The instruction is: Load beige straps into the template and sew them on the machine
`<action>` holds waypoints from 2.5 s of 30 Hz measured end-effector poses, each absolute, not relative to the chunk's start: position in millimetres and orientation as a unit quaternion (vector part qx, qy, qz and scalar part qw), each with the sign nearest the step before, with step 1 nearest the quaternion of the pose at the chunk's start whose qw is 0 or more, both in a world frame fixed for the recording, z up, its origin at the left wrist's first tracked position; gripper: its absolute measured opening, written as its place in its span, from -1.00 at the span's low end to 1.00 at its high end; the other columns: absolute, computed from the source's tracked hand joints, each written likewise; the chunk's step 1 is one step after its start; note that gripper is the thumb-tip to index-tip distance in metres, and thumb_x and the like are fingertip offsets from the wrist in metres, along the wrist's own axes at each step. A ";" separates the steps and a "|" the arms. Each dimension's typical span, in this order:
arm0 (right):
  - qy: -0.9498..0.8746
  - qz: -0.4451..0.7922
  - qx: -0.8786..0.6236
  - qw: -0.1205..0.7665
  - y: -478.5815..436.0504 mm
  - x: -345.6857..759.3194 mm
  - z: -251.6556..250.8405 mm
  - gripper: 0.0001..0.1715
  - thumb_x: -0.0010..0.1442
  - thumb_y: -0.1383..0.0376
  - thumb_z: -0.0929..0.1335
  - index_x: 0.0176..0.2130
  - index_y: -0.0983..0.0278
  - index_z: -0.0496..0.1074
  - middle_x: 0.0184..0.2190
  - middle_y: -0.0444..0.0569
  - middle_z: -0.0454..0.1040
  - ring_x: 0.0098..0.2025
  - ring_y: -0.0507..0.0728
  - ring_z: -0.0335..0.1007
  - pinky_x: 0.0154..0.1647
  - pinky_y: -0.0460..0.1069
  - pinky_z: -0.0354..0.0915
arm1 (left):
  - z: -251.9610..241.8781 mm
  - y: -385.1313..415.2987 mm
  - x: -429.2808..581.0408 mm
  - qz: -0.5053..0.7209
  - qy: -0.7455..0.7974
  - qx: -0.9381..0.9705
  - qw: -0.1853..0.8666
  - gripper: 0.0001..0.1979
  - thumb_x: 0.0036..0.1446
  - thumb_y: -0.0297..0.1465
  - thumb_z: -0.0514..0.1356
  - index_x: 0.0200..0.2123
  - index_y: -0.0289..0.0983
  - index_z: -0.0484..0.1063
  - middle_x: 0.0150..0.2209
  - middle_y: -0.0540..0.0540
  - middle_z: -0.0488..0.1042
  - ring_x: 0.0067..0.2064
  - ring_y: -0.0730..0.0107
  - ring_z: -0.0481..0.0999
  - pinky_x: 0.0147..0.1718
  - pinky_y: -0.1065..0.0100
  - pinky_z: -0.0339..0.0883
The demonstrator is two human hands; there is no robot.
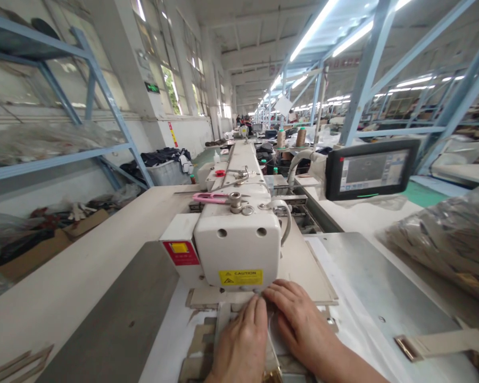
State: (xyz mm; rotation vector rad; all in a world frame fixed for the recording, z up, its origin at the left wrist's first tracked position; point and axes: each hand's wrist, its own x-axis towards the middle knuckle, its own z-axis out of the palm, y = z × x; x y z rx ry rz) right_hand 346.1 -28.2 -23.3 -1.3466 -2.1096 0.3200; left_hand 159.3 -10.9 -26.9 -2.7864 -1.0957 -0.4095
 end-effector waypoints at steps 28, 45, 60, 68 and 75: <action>-0.819 0.028 -0.542 0.183 -10.6 337.2 -16.4 -0.59 0.16 0.39 0.31 0.01 0.22 0.49 0.01 -0.02 0.53 0.18 0.33 0.25 0.48 0.31 -0.49 | -26.7 -13.6 153.1 -0.042 -0.406 -0.911 -0.049 -0.27 0.13 -0.70 -0.01 0.38 -0.31 0.17 0.40 -0.18 0.19 0.37 0.08 0.25 0.29 0.15 0.29; -0.819 0.040 -0.553 0.148 -12.6 344.0 -14.7 -0.51 0.19 0.43 0.28 0.09 0.19 0.46 0.16 -0.07 0.49 0.31 0.35 0.14 0.46 0.42 -0.45 | -25.3 -9.7 159.1 -0.104 -0.412 -0.901 -0.087 -0.36 0.14 -0.66 0.01 0.30 -0.35 0.30 0.30 -0.15 0.38 0.29 0.13 0.35 0.32 0.09 0.25; -0.811 0.085 -0.546 0.193 -19.1 342.1 -11.5 -0.51 0.20 0.38 0.30 0.10 0.09 0.45 0.06 -0.14 0.52 0.21 0.23 0.25 0.48 0.33 -0.44 | -20.1 -3.1 157.9 -0.095 -0.404 -0.907 -0.074 -0.50 0.30 -0.57 0.02 0.28 -0.31 0.35 0.29 -0.11 0.39 0.26 0.12 0.40 0.26 0.12 0.31; -0.807 0.058 -0.554 0.194 -4.0 341.2 -7.4 -0.70 0.21 0.40 0.33 -0.10 0.12 0.52 -0.05 -0.09 0.57 0.15 0.28 0.32 0.41 0.38 -0.21 | -24.3 -4.7 161.3 -0.093 -0.416 -0.902 -0.072 -0.49 0.29 -0.56 0.06 0.29 -0.35 0.33 0.30 -0.17 0.38 0.27 0.06 0.38 0.27 0.07 0.31; -0.776 0.048 -0.582 0.239 23.6 338.1 -13.2 -0.77 0.22 0.47 0.35 -0.21 0.20 0.55 -0.08 0.00 0.57 -0.01 0.21 0.41 0.06 0.08 0.28 | -25.5 -8.5 161.8 -0.091 -0.418 -0.903 -0.021 -0.43 0.19 -0.65 0.07 0.27 -0.36 0.35 0.15 -0.23 0.49 0.12 0.04 0.49 0.14 0.09 0.44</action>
